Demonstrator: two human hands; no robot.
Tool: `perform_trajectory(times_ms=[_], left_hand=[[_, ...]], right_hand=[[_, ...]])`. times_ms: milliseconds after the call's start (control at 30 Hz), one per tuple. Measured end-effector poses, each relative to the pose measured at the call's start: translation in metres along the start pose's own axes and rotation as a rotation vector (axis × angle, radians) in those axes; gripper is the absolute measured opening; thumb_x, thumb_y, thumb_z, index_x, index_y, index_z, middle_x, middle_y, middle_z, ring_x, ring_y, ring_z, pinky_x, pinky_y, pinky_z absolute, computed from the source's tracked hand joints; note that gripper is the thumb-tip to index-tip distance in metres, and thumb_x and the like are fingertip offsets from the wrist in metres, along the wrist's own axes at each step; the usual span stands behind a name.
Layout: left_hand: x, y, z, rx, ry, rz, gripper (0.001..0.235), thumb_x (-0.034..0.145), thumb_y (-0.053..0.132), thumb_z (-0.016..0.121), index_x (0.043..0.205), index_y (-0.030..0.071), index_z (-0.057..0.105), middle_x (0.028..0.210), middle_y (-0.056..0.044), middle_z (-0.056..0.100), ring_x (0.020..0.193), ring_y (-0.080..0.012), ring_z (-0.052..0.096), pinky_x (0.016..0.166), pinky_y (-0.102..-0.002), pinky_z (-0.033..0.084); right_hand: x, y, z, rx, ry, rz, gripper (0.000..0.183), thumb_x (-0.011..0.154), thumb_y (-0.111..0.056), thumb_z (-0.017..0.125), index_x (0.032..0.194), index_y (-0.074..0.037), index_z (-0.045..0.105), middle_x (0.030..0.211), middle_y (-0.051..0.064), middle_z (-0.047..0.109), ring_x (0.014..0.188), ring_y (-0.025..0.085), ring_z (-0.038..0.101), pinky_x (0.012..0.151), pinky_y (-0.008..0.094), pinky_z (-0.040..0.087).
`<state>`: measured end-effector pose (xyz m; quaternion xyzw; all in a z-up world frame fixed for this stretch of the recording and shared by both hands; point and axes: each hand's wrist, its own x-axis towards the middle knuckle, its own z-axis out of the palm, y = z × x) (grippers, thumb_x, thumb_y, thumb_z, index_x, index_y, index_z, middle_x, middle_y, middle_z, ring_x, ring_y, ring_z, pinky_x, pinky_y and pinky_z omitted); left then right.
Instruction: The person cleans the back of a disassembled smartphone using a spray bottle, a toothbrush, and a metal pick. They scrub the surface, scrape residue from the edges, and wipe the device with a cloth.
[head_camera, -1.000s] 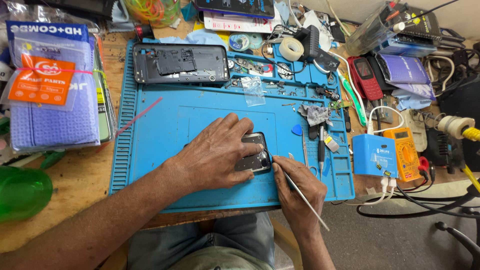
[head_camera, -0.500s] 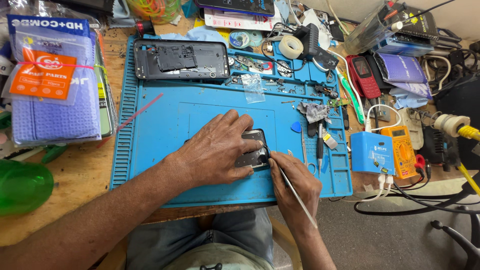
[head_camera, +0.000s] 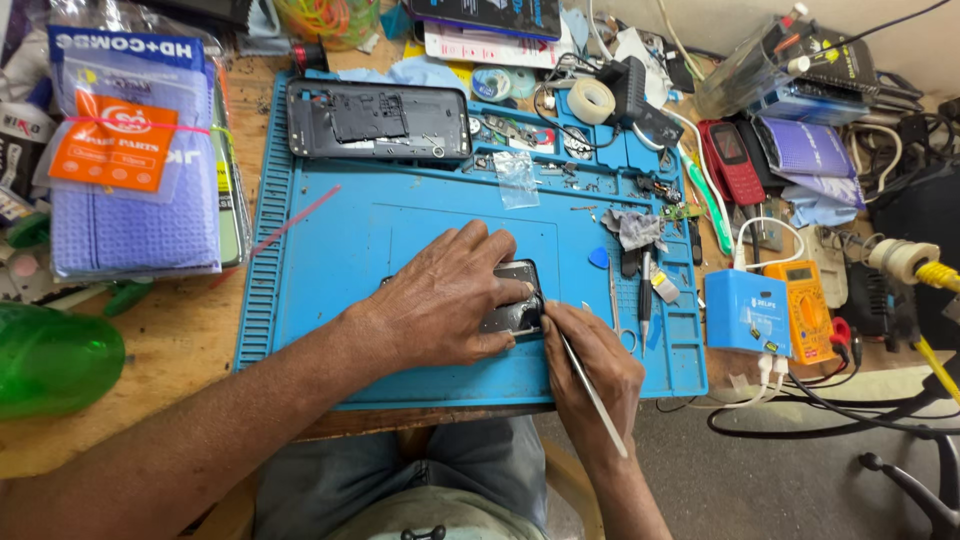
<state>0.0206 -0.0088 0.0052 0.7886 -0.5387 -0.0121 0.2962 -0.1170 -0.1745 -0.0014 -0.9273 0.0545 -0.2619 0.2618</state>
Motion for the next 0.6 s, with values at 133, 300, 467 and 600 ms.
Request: perform_trajectory(times_ms=[133, 300, 467, 600], left_hand=[[0.0010, -0.0022, -0.0005, 0.008, 0.046, 0.014, 0.050, 0.070, 0.036, 0.083, 0.113, 0.011, 0.077, 0.109, -0.014, 0.055, 0.103, -0.0319, 0.052, 0.090, -0.047, 0.048], [0.0018, -0.0039, 0.0012, 0.019, 0.027, 0.011, 0.049, 0.070, 0.037, 0.083, 0.112, 0.012, 0.077, 0.108, -0.013, 0.054, 0.102, -0.0317, 0.051, 0.089, -0.047, 0.048], [0.0008, -0.0050, 0.0022, 0.034, 0.032, 0.020, 0.049, 0.070, 0.035, 0.083, 0.113, 0.012, 0.077, 0.107, -0.013, 0.054, 0.101, -0.0314, 0.051, 0.088, -0.047, 0.048], [-0.0006, -0.0028, 0.0029, 0.014, 0.057, 0.028, 0.050, 0.069, 0.036, 0.083, 0.113, 0.012, 0.077, 0.107, -0.013, 0.054, 0.101, -0.0318, 0.051, 0.089, -0.047, 0.048]], right_hand=[[0.0034, -0.0011, -0.0005, -0.023, -0.015, -0.011, 0.020, 0.091, -0.005, 0.075, 0.111, -0.003, 0.076, 0.108, 0.014, 0.078, 0.100, 0.026, 0.077, 0.088, 0.035, 0.061], [0.0011, -0.0027, -0.0017, -0.015, 0.011, -0.035, 0.022, 0.090, -0.003, 0.074, 0.112, -0.003, 0.076, 0.109, 0.013, 0.077, 0.101, 0.025, 0.077, 0.096, 0.037, 0.060], [0.0005, -0.0038, 0.0008, 0.022, -0.004, 0.054, 0.023, 0.089, -0.003, 0.075, 0.112, -0.003, 0.076, 0.111, 0.013, 0.076, 0.098, 0.024, 0.077, 0.084, 0.034, 0.061], [-0.0021, -0.0055, -0.0015, -0.008, 0.001, 0.046, 0.021, 0.089, -0.002, 0.074, 0.110, -0.002, 0.077, 0.110, 0.013, 0.077, 0.100, 0.024, 0.076, 0.087, 0.035, 0.060]])
